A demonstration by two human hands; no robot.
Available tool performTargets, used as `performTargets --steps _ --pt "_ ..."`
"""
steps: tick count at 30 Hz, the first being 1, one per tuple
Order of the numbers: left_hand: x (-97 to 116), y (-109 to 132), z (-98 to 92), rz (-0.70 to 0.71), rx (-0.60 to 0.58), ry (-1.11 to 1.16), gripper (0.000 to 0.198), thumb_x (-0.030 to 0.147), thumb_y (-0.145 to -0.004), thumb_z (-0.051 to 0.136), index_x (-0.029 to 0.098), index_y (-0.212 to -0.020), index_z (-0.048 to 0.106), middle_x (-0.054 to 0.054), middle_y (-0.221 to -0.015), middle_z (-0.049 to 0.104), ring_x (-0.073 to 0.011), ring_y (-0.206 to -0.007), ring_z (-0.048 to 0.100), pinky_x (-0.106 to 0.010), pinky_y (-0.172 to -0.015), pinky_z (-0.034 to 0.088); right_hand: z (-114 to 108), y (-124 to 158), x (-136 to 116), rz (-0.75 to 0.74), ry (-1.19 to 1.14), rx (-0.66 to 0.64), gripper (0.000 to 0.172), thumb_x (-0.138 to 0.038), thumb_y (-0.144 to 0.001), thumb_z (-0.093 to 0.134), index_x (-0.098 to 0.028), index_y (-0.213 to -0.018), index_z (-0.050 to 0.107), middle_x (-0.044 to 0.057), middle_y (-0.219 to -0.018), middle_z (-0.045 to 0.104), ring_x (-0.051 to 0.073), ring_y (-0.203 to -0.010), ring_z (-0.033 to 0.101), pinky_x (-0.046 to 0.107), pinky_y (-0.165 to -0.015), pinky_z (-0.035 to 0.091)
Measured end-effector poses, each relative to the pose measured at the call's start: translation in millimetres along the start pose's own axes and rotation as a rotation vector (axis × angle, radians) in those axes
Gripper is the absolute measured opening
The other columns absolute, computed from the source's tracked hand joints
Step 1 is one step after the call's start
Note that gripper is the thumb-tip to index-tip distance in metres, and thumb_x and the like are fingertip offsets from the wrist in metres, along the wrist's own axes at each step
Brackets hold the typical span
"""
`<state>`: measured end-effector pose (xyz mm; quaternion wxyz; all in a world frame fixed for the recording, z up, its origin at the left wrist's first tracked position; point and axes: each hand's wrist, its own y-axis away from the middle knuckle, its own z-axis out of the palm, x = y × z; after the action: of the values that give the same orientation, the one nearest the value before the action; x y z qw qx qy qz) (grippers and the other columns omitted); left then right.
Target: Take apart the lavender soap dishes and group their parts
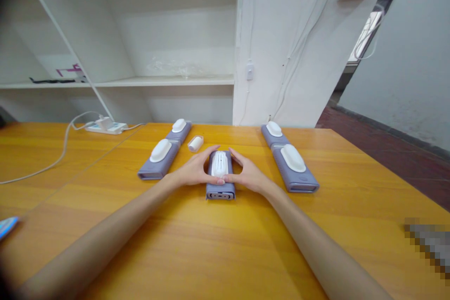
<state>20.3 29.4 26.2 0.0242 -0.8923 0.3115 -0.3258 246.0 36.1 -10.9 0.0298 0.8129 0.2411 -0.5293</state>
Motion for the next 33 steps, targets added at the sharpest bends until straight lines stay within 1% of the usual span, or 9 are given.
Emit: performTargets --steps 5,7,10,13,17,19,23,27,33 --pt "7 7 10.6 -0.215 0.23 -0.253 0.093 0.078 -0.065 0.052 0.019 -0.135 0.034 -0.018 -0.138 0.038 -0.0387 -0.125 0.038 -0.051 -0.099 0.033 10 18 -9 -0.018 0.129 0.166 0.069 -0.049 -0.083 0.059 -0.021 -0.141 0.033 0.011 -0.141 0.04 0.025 -0.124 0.045 0.045 -0.105 0.037" --pt "12 10 10.8 -0.258 0.25 -0.36 0.091 0.08 -0.067 0.047 0.018 -0.132 0.036 -0.02 -0.133 0.042 -0.0399 -0.118 0.045 -0.049 -0.094 0.037 15 29 -14 -0.062 0.249 0.172 0.074 -0.05 -0.08 0.061 -0.021 -0.141 0.032 0.011 -0.143 0.036 0.026 -0.129 0.038 0.046 -0.108 0.031" --pt "18 14 4.0 -0.304 0.197 -0.464 0.092 0.082 -0.066 0.044 0.014 -0.129 0.037 -0.02 -0.112 0.057 -0.0382 -0.103 0.056 -0.044 -0.084 0.042 18 38 -19 -0.11 0.398 0.131 0.095 -0.052 -0.067 0.073 -0.022 -0.144 0.026 0.011 -0.146 0.03 0.027 -0.134 0.027 0.046 -0.111 0.025" --pt "21 14 -8.5 -0.231 0.161 -0.534 0.084 0.081 -0.068 0.044 0.014 -0.12 0.047 -0.018 -0.101 0.061 -0.0378 -0.101 0.056 -0.043 -0.082 0.043 16 38 -16 -0.071 0.442 0.126 0.098 -0.049 -0.065 0.075 -0.021 -0.144 0.025 0.011 -0.144 0.033 0.027 -0.133 0.03 0.047 -0.11 0.026" --pt "24 3 -26.2 0.144 -0.015 -0.47 0.059 0.065 -0.073 0.057 0.021 -0.113 0.057 -0.012 -0.112 0.059 -0.0306 -0.109 0.052 -0.039 -0.092 0.04 9 32 -10 -0.041 0.395 0.123 0.097 -0.044 -0.064 0.076 -0.022 -0.144 0.026 0.011 -0.141 0.039 0.028 -0.129 0.037 0.047 -0.108 0.03" --pt "28 -5 -33.2 0.219 -0.159 -0.395 0.05 0.053 -0.074 0.062 0.023 -0.114 0.057 -0.008 -0.11 0.062 -0.027 -0.103 0.057 -0.035 -0.09 0.041 6 31 -9 -0.046 0.377 0.118 0.098 -0.044 -0.063 0.078 -0.023 -0.144 0.027 0.011 -0.142 0.039 0.029 -0.128 0.038 0.047 -0.107 0.03" --pt "40 -26 -41.2 0.183 -0.34 -0.419 0.057 0.036 -0.065 0.068 0.026 -0.119 0.055 -0.005 -0.107 0.066 -0.0269 -0.096 0.061 -0.033 -0.081 0.046 3 31 -10 -0.045 0.35 0.092 0.1 -0.042 -0.061 0.079 -0.023 -0.144 0.027 0.01 -0.142 0.04 0.028 -0.127 0.04 0.047 -0.107 0.031" --pt "51 -48 -40.8 0.128 -0.472 -0.523 0.071 0.034 -0.053 0.074 0.028 -0.12 0.053 -0.005 -0.101 0.067 -0.0295 -0.092 0.063 -0.034 -0.073 0.048 1 31 -11 -0.063 0.312 0.076 0.098 -0.041 -0.062 0.079 -0.024 -0.144 0.028 0.009 -0.142 0.039 0.029 -0.128 0.039 0.048 -0.108 0.03" --pt "56 -58 -34.1 0.008 -0.532 -0.548 0.079 0.036 -0.045 0.078 0.025 -0.118 0.051 -0.007 -0.106 0.065 -0.0291 -0.091 0.063 -0.033 -0.07 0.049 0 31 -10 -0.048 0.296 0.087 0.1 -0.04 -0.061 0.079 -0.023 -0.144 0.027 0.01 -0.144 0.038 0.029 -0.129 0.038 0.049 -0.108 0.029"
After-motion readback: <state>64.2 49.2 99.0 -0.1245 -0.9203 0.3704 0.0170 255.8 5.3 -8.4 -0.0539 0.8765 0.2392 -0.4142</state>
